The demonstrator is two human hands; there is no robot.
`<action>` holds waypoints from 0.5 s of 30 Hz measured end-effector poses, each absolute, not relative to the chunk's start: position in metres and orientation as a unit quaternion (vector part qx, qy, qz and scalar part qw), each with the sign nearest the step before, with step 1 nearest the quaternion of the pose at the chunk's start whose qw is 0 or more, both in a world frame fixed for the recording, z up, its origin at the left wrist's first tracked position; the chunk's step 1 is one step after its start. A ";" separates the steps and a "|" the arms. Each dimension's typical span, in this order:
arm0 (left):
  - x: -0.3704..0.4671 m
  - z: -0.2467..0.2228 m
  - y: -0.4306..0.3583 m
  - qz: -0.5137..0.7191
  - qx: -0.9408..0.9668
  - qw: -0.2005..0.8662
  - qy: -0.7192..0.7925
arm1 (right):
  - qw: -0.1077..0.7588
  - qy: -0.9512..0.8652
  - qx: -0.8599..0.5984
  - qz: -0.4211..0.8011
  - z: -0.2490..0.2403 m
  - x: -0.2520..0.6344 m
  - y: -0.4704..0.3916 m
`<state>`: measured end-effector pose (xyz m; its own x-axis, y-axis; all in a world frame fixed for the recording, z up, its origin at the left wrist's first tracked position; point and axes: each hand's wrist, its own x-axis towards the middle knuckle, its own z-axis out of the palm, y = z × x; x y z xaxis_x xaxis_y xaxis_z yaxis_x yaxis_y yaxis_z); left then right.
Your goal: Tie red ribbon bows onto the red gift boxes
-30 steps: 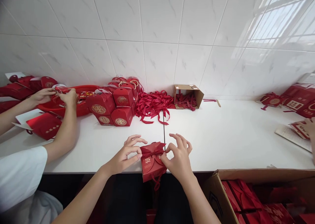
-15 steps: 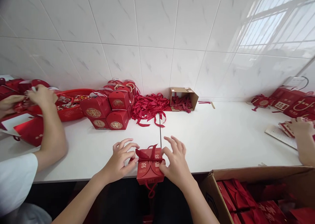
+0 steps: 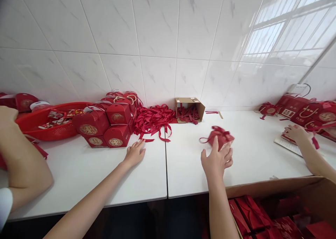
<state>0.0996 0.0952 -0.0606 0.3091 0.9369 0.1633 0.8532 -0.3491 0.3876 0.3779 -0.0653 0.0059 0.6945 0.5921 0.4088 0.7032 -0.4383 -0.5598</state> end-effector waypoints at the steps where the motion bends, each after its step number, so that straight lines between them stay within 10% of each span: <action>1: 0.101 -0.062 0.097 0.177 0.802 0.107 0.561 | 0.387 -0.364 -0.841 -0.105 0.003 0.385 -0.063; 15: 0.119 -0.044 0.086 0.227 0.794 0.100 0.555 | 0.542 -0.503 -0.589 0.325 -0.066 0.274 -0.079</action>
<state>0.1190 0.0855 -0.0445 0.2808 0.9268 0.2492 0.8358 -0.3638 0.4112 0.2737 -0.0792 -0.0659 0.2816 0.9456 0.1629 0.2396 0.0951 -0.9662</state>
